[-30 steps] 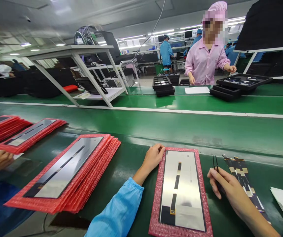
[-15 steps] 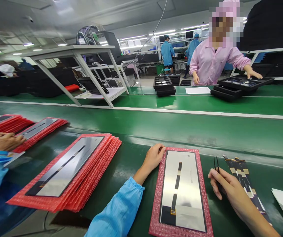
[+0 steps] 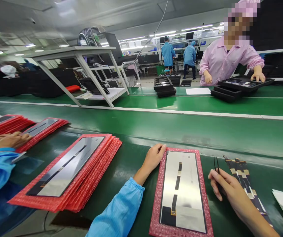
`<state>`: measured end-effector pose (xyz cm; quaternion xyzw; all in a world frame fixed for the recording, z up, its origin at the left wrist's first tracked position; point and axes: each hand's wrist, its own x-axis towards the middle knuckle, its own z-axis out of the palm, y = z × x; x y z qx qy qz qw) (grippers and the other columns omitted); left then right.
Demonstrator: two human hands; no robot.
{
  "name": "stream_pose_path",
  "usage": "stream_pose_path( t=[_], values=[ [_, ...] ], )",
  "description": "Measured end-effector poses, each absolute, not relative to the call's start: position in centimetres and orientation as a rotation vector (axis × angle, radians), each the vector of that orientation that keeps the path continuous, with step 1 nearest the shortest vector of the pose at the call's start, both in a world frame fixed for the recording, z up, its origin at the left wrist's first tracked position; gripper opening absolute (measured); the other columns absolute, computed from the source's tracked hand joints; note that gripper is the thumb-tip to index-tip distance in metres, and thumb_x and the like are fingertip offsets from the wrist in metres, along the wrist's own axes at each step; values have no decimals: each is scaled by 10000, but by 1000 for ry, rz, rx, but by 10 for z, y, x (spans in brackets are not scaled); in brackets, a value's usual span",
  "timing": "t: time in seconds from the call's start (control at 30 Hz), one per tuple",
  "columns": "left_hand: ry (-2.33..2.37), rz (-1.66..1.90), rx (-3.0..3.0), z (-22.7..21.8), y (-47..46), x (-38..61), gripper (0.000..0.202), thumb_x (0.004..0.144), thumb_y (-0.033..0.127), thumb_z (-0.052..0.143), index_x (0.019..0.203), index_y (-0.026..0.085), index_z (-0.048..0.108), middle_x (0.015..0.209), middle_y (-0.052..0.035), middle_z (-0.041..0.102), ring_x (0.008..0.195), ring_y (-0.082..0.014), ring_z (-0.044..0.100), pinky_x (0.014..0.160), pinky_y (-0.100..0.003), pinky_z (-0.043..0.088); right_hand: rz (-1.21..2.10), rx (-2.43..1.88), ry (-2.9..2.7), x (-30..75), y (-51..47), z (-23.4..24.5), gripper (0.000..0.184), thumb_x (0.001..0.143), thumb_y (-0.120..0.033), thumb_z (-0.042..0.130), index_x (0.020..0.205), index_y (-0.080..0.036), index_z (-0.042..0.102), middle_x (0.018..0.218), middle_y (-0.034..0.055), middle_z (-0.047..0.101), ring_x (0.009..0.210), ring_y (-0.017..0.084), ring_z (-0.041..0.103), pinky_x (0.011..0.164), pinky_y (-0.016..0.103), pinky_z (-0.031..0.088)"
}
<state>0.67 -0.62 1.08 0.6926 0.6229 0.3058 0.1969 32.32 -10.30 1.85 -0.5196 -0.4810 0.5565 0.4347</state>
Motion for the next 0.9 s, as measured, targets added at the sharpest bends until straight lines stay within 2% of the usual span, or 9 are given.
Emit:
stream_pose_path(
  t=[0.1, 0.2, 0.53, 0.7, 0.9],
  values=[
    [1745, 852, 1925, 5, -3, 6, 240, 915, 497, 533, 860, 307, 669, 720, 41, 676, 638, -164, 633, 606, -276, 436, 1391, -1295, -1195, 323, -103, 19, 455, 725, -666, 610, 698, -214, 660, 422, -40, 574, 275, 134, 479, 305, 218, 393],
    [1736, 868, 1907, 2, -2, 6, 184, 887, 467, 578, 846, 318, 676, 698, 34, 669, 618, -165, 621, 593, -272, 433, 1394, -1297, -1201, 323, -104, 19, 451, 737, -659, 605, 704, -213, 662, 426, -40, 574, 279, 132, 480, 315, 219, 402],
    [1723, 913, 1927, 10, -5, 8, 229, 865, 457, 542, 835, 301, 707, 799, 10, 674, 662, -167, 600, 675, -304, 446, 1397, -1267, -1179, 325, -105, 17, 438, 750, -636, 624, 728, -202, 674, 437, -33, 579, 286, 130, 481, 311, 218, 399],
    [1734, 898, 1917, 10, -5, 8, 242, 864, 480, 537, 825, 306, 700, 792, -24, 692, 637, -176, 595, 656, -315, 427, 1387, -1226, -1121, 326, -106, 18, 378, 808, -578, 610, 786, -204, 663, 455, -40, 571, 312, 126, 484, 335, 214, 406],
    [1738, 913, 1938, 12, -5, 9, 288, 827, 543, 519, 814, 313, 692, 772, -8, 693, 619, -201, 614, 638, -338, 466, 1317, -1148, -978, 326, -107, 25, 303, 906, -508, 513, 928, -232, 637, 508, -61, 511, 360, 123, 466, 371, 219, 398]
  ],
)
